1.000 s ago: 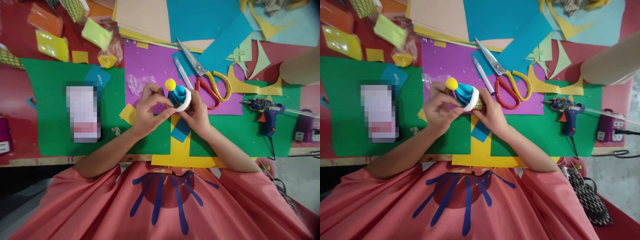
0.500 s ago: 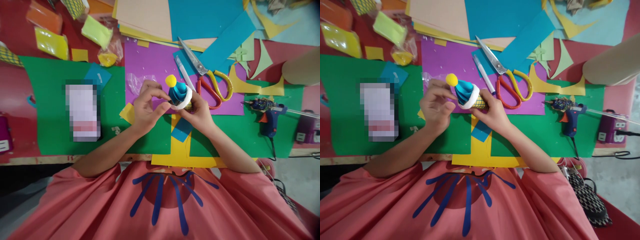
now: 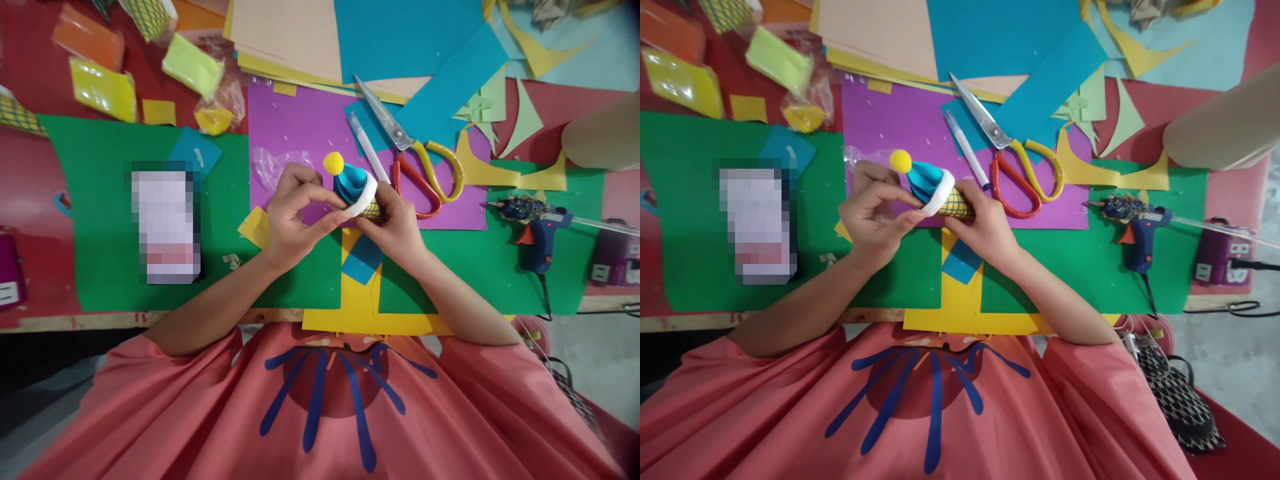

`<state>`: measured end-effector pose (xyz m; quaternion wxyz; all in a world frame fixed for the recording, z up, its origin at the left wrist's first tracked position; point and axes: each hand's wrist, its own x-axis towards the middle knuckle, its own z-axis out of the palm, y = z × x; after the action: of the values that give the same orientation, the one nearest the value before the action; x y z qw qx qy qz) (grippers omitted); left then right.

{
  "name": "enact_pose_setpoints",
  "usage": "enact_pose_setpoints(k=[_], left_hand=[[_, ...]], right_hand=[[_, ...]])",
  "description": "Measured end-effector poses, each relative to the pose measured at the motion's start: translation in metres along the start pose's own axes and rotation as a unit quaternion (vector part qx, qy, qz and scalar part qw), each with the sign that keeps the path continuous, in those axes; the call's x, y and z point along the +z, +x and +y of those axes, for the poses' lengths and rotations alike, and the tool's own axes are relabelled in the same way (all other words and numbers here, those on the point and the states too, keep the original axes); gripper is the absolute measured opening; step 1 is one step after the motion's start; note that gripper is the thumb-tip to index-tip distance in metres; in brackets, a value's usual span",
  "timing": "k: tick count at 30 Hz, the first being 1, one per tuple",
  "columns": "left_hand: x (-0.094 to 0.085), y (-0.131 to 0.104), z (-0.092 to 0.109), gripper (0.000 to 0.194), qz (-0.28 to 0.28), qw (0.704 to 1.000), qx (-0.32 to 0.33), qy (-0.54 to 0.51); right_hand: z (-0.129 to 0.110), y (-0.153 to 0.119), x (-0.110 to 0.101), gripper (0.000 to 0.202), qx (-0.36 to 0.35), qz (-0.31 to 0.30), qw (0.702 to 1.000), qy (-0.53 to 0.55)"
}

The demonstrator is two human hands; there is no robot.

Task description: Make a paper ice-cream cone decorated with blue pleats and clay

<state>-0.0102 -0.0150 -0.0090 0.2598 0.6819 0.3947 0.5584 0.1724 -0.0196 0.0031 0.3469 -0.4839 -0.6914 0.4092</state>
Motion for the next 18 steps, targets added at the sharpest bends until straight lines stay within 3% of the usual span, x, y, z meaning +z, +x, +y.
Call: enact_pose_setpoints(k=[5, 11, 15, 18], left_hand=[[0.0005, 0.0016, -0.0061, 0.021, -0.011, 0.999, 0.050, 0.000], [0.0001, -0.0008, -0.0072, 0.028, -0.028, 0.999, -0.008, -0.024], [-0.0003, -0.0004, -0.0086, 0.027, -0.017, 1.000, -0.009, -0.013], [0.0009, 0.0007, -0.0101, 0.029, 0.007, 1.000, 0.011, -0.010]], right_hand=[[-0.0008, -0.0002, -0.0001, 0.025, 0.010, 0.007, 1.000, -0.007], [0.0020, 0.0016, 0.0008, 0.027, 0.025, -0.007, 0.999, 0.032], [0.0029, 0.0038, -0.0006, 0.044, 0.037, -0.039, 0.993, 0.109], [0.0028, 0.0038, -0.0013, 0.047, 0.033, -0.048, 0.993, 0.102]])
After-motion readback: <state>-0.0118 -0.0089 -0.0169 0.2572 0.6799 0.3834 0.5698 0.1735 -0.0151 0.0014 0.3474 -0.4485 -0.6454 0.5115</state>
